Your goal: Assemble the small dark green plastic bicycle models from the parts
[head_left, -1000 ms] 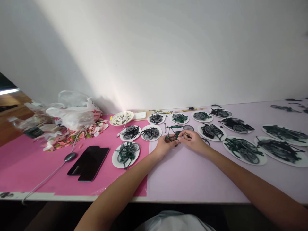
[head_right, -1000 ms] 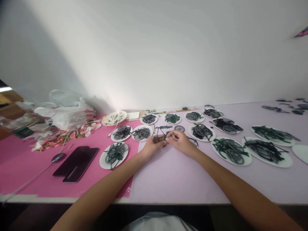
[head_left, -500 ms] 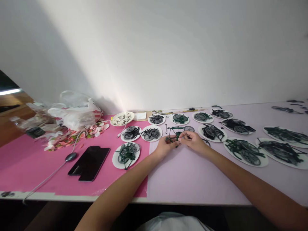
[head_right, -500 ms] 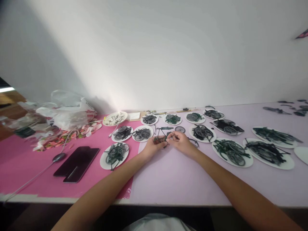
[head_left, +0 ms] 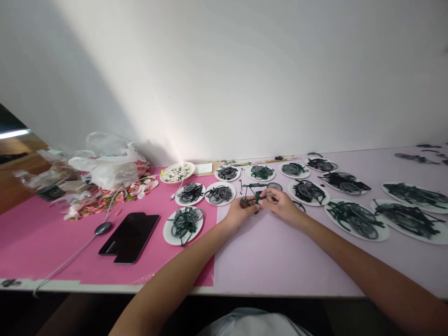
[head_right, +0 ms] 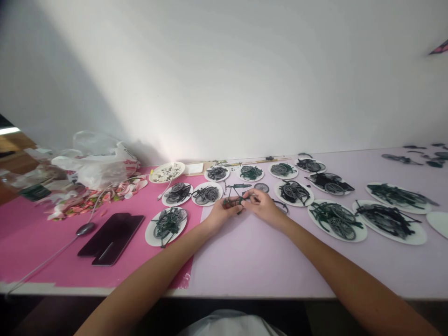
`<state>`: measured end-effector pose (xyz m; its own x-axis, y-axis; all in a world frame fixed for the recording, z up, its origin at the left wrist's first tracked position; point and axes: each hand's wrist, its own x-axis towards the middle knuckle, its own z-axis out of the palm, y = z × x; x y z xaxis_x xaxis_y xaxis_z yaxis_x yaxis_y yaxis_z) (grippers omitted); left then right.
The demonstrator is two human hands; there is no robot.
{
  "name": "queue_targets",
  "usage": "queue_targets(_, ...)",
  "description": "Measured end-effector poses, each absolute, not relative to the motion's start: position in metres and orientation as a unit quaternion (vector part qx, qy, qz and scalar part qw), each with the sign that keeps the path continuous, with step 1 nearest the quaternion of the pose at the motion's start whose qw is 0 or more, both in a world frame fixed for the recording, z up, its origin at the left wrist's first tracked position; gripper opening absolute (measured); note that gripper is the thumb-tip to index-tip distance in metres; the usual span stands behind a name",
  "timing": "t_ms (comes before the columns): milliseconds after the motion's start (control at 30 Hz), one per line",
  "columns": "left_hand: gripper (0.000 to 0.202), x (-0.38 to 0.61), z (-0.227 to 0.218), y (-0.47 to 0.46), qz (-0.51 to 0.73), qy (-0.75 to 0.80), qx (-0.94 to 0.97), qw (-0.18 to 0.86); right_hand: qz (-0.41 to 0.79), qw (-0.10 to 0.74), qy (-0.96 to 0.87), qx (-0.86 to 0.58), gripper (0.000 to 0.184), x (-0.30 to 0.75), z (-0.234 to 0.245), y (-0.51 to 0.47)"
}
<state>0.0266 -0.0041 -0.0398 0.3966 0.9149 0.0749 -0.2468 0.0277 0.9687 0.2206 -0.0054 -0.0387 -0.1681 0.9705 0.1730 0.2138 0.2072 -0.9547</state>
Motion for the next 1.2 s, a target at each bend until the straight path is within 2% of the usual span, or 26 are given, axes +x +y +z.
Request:
queue_targets(967, 0.056, 0.0273, -0.0432, -0.0032, 0.457, 0.322, 0.529, 0.639, 0.431, 0.439, -0.632, -0.472, 0.032, 0.2208, -0.0373, -0.0056)
queue_targets(1200, 0.056, 0.0271, -0.0444, -0.0031, 0.457, 0.329, 0.522, 0.640, 0.416, 0.440, -0.643, -0.470, 0.036, 0.2196, -0.0344, -0.0079)
